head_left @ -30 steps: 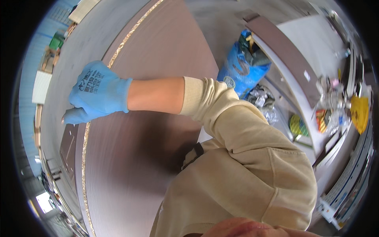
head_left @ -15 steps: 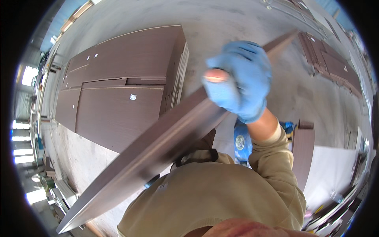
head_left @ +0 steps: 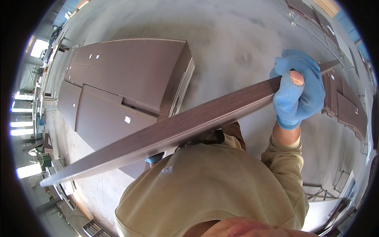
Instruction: The person wipes a large brown wood panel with a cloth, flips it, and wipes the other side. They then stack the panel with others and repeat the wiping process on another panel.
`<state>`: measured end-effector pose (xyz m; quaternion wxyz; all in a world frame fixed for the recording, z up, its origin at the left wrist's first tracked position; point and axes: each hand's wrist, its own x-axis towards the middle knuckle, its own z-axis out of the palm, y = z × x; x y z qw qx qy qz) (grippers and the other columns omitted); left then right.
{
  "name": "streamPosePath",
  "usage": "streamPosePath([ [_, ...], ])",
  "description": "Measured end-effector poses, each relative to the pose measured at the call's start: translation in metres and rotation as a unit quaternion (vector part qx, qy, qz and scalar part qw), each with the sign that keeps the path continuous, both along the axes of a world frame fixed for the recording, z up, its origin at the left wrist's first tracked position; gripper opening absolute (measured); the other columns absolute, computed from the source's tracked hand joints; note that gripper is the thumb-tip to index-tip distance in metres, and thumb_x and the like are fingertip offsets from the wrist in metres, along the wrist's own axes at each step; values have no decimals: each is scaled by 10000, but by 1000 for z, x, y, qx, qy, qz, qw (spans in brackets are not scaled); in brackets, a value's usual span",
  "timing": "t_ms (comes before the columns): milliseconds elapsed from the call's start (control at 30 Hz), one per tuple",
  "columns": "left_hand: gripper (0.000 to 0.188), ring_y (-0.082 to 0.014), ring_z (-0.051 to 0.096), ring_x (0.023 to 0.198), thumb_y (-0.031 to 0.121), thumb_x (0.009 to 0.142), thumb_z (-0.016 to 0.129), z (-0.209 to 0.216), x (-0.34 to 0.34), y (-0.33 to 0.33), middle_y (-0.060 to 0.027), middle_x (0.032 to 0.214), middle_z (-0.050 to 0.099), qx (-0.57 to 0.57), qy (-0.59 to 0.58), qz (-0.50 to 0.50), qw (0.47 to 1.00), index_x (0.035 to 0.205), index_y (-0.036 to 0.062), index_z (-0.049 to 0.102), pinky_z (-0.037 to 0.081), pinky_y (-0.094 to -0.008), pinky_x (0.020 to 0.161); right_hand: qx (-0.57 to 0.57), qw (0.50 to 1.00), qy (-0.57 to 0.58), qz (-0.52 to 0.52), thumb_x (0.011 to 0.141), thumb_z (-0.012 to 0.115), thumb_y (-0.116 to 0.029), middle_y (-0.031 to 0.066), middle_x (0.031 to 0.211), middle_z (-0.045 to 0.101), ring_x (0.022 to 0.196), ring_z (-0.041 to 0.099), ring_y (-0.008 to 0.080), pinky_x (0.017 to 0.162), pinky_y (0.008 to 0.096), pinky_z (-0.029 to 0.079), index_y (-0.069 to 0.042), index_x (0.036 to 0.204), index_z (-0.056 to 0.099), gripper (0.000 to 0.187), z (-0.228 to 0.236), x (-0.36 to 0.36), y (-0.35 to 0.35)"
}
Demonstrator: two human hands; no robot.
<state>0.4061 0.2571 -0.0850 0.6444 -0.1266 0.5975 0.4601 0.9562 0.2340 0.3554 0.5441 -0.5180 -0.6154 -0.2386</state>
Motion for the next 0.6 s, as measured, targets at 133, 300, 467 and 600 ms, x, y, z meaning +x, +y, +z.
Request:
streamPosePath([
  [133, 1149, -380, 302, 1531, 973, 790, 394, -6, 111, 60, -78, 1697, 329, 15, 2, 34, 999, 1632, 192, 368, 244, -612, 1250, -54, 998, 37, -1, 949, 619, -100, 159, 855, 731, 835, 690, 291, 792, 374, 541, 87, 837, 710, 237, -17, 116, 73],
  [300, 1145, -379, 299, 1532, 972, 793, 389, 4, 249, 123, -77, 1699, 327, 23, -11, 98, 995, 1633, 194, 367, 243, -614, 1250, 69, 996, 29, 52, 888, 772, -112, 103, 723, 645, 660, 592, 265, 651, 363, 476, -4, 737, 653, 221, -5, 256, 205],
  [467, 1142, -379, 297, 1534, 971, 795, 383, 4, 359, 189, -77, 1700, 325, 19, -19, 148, 989, 1634, 196, 366, 243, -616, 1249, 29, 994, 43, 95, 959, 693, -159, 104, 729, 639, 701, 615, 259, 681, 360, 487, 10, 784, 672, 244, 4, 352, 313],
  [600, 1140, -379, 295, 1535, 971, 797, 379, -15, 431, 259, -76, 1701, 323, 20, -28, 187, 982, 1635, 198, 365, 242, -618, 1249, 24, 989, 28, 143, 1013, 633, -235, 95, 720, 638, 710, 624, 270, 689, 369, 495, 10, 793, 676, 333, -9, 406, 413],
])
